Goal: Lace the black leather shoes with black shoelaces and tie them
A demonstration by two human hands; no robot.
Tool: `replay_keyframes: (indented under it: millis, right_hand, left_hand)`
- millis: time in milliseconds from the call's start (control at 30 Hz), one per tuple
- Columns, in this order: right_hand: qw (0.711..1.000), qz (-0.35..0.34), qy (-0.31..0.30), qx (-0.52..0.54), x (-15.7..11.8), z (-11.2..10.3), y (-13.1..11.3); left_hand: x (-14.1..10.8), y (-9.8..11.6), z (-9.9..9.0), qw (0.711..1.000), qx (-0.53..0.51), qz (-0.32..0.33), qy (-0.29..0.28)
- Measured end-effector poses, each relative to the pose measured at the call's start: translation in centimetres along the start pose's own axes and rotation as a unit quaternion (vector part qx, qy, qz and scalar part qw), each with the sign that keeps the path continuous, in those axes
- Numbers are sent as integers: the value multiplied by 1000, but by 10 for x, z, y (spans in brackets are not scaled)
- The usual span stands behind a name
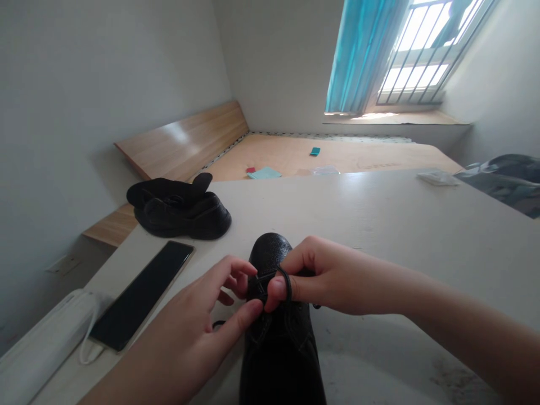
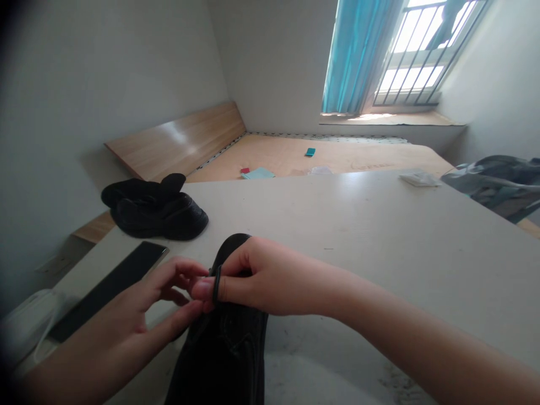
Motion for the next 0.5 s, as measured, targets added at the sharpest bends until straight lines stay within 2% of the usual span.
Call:
replay_keyframes:
  millis: [67,167,267,367,433,500]
  right_hand:
    - [1000,-6,1,-2,-1,0,0]
    - [1000,-9,3,-4,-1,0,1]
    - [1000,-12,2,-5,0,0,2]
    - [1000,-19,1,1,-1,0,2]
    - [1000,-23,-3,6,-1,1,1]
    - [1000,-24,-6,11,-1,1,0]
  left_hand:
    - [-5,-2,4,999,26,21,27]
    - [-10,-5,11,999,39,32,2]
    - [-11,-9,13,1000,11,23,-16]
    - [-7,-12,10,993,-112,23,-39]
    - [-4,-14,8,970,-231,8,-81]
    - [-2,-15,5,944,-308,-35,-116]
Point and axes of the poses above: each hand's wrist, its own x-axis towards the middle knuckle, its own z-axis out of the palm, y = z × x, the point moved 1 cm from there along x, towards the middle knuckle, and after that the axes turned 6 degrees about -y, right-handed, at the moved point
